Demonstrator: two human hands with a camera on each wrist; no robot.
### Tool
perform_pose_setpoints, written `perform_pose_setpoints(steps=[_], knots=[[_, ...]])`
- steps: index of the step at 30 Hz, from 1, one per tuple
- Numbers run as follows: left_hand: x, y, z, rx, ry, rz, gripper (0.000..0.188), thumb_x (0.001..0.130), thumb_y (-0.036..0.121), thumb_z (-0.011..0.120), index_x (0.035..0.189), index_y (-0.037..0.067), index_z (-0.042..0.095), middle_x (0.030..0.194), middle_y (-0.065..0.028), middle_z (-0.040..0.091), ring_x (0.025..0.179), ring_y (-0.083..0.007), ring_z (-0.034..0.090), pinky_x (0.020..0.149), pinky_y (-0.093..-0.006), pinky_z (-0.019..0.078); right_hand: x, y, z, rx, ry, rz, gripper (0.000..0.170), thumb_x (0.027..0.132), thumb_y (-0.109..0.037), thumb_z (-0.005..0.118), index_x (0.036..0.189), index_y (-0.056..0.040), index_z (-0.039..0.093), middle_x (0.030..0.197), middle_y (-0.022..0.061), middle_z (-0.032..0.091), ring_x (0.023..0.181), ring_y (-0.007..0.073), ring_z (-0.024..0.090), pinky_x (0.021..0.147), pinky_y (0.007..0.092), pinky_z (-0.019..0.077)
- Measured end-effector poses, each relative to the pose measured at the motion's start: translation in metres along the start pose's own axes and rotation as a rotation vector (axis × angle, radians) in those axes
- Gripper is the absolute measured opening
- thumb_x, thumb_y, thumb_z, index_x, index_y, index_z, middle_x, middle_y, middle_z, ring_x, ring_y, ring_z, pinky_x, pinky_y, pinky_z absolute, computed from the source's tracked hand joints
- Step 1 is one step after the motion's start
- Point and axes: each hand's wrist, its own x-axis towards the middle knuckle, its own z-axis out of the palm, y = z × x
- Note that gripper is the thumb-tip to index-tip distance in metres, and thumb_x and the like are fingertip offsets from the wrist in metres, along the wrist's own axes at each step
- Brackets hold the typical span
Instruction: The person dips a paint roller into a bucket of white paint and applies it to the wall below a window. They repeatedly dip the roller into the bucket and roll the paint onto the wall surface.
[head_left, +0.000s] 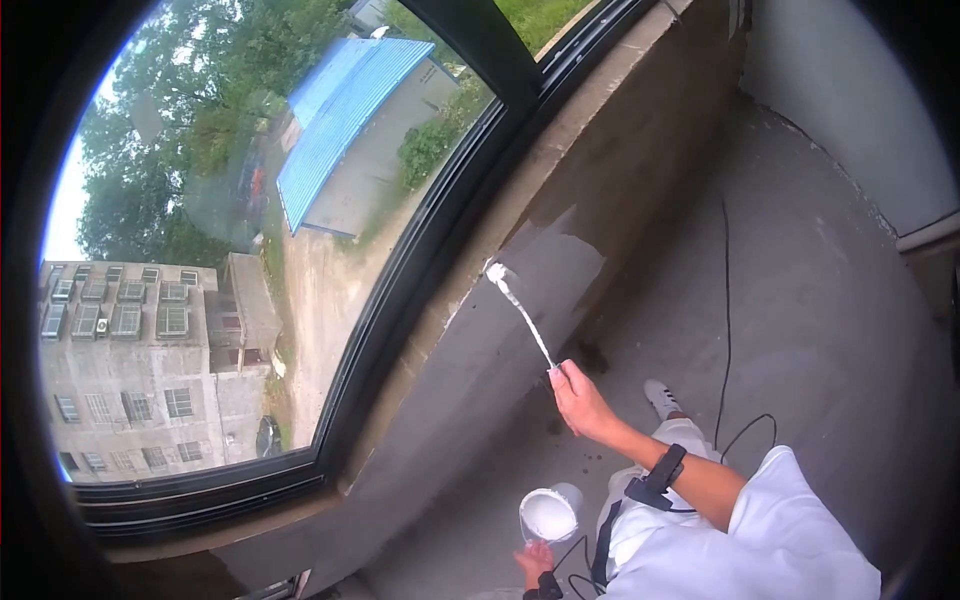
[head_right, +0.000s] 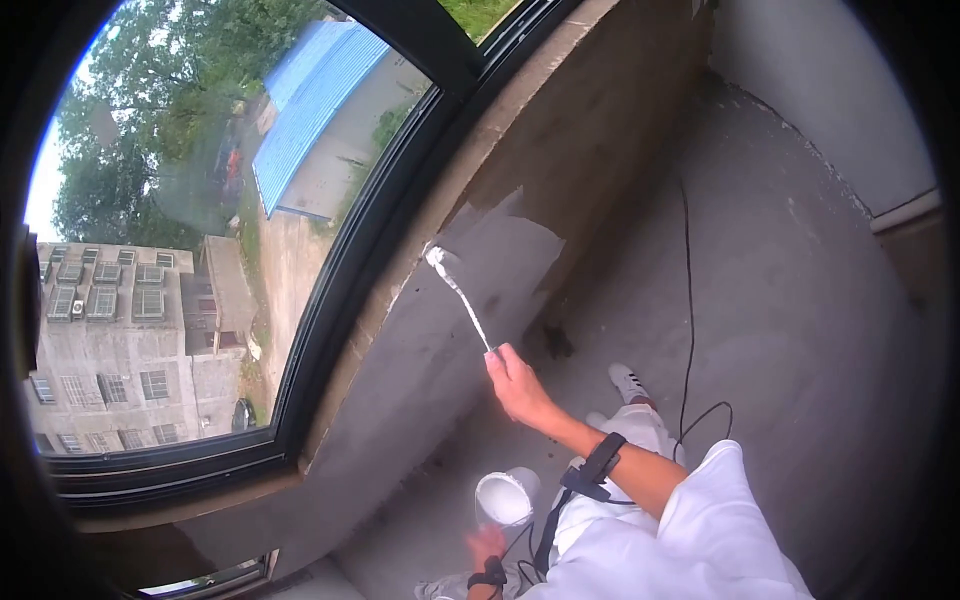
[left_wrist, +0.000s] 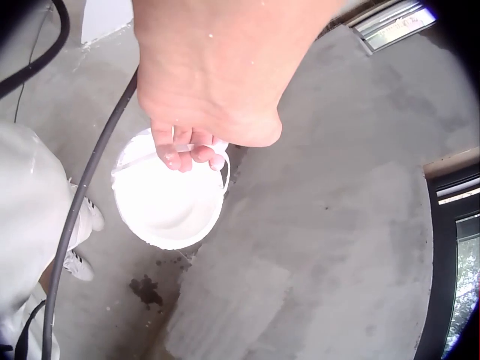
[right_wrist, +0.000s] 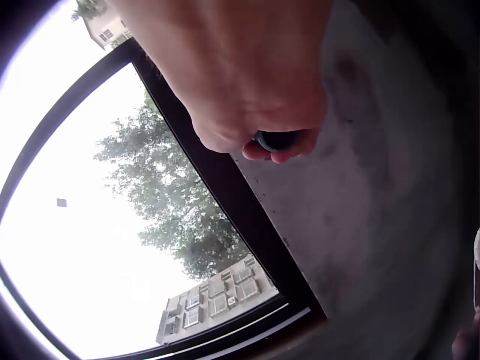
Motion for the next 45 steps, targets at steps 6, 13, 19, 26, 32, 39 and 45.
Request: perform_pose_setpoints(steps=[6, 13, 19, 26, 32, 39, 45], knots=[[0.002, -0.002, -0.001, 0.009, 0.008, -0.015, 0.07, 0.095, 0.067, 0.027, 0.128, 0.011, 0.051, 0.124, -0.0069, 0.056, 0.106, -0.0237, 0.056, 0.083, -0.0377, 0.047, 0.045, -0.009, -0.062, -0.032, 0.125, -0.126, 0.035, 0.106, -0.038, 0.04, 0.089, -0.0076, 0.038, 0.053, 0.0018, 0.041, 0.033, 0.0131, 0.039, 0.033, 0.0315, 0.0336], [0.021, -0.007, -0.015, -0.026, -0.053, -0.023, 0.077, 0.094, 0.07, 0.022, 0.134, 0.01, 0.049, 0.135, -0.009, 0.055, 0.113, -0.0274, 0.055, 0.086, -0.0398, 0.0472, 0.066, -0.04, -0.091, 0.061, 0.172, -0.18, 0.034, 0.108, -0.036, 0.037, 0.088, -0.009, 0.037, 0.051, -0.0017, 0.037, 0.033, 0.0099, 0.034, 0.031, 0.0282, 0.0322], [0.016, -0.005, -0.018, -0.028, -0.002, -0.001, 0.079, 0.093, 0.072, 0.021, 0.131, 0.01, 0.051, 0.132, -0.0087, 0.056, 0.11, -0.0282, 0.056, 0.086, -0.0405, 0.0476, 0.02, -0.006, -0.042, -0.162, 0.018, -0.058, 0.035, 0.106, -0.038, 0.039, 0.096, -0.0048, 0.038, 0.056, 0.007, 0.045, 0.041, 0.0177, 0.044, 0.043, 0.0376, 0.0385], [0.014, -0.004, -0.033, -0.058, 0.021, -0.008, 0.077, 0.093, 0.072, 0.023, 0.133, 0.012, 0.05, 0.135, -0.0059, 0.054, 0.117, -0.0266, 0.052, 0.094, -0.0419, 0.0438, 0.023, 0.008, -0.026, -0.227, 0.129, -0.156, 0.037, 0.105, -0.039, 0.041, 0.102, -0.0015, 0.042, 0.065, 0.0192, 0.05, 0.059, 0.0352, 0.048, 0.06, 0.0451, 0.0417], [0.018, -0.017, -0.033, -0.116, -0.025, -0.035, 0.079, 0.094, 0.071, 0.017, 0.135, 0.012, 0.051, 0.131, -0.0066, 0.056, 0.111, -0.0265, 0.056, 0.088, -0.0416, 0.048, 0.049, -0.031, -0.074, -0.203, 0.241, -0.164, 0.036, 0.106, -0.037, 0.042, 0.093, -0.0043, 0.039, 0.058, 0.0083, 0.045, 0.045, 0.0195, 0.043, 0.047, 0.0398, 0.0372], [0.015, -0.011, -0.001, -0.067, 0.065, -0.026, 0.077, 0.096, 0.068, 0.02, 0.137, 0.01, 0.049, 0.134, -0.0068, 0.055, 0.116, -0.0264, 0.055, 0.096, -0.0408, 0.0445, 0.043, -0.038, -0.063, -0.16, 0.206, -0.166, 0.034, 0.107, -0.039, 0.039, 0.096, -0.0066, 0.037, 0.053, 0.0065, 0.042, 0.035, 0.0186, 0.042, 0.036, 0.0362, 0.0373], [0.001, -0.003, 0.011, -0.063, 0.053, -0.026, 0.059, 0.102, 0.051, 0.024, 0.134, 0.009, 0.051, 0.14, -0.005, 0.053, 0.125, -0.0239, 0.051, 0.11, -0.0421, 0.0323, 0.01, -0.001, -0.019, -0.248, 0.057, -0.063, 0.035, 0.105, -0.035, 0.042, 0.103, -0.0007, 0.039, 0.066, 0.0215, 0.057, 0.064, 0.0436, 0.056, 0.066, 0.0491, 0.0447]])
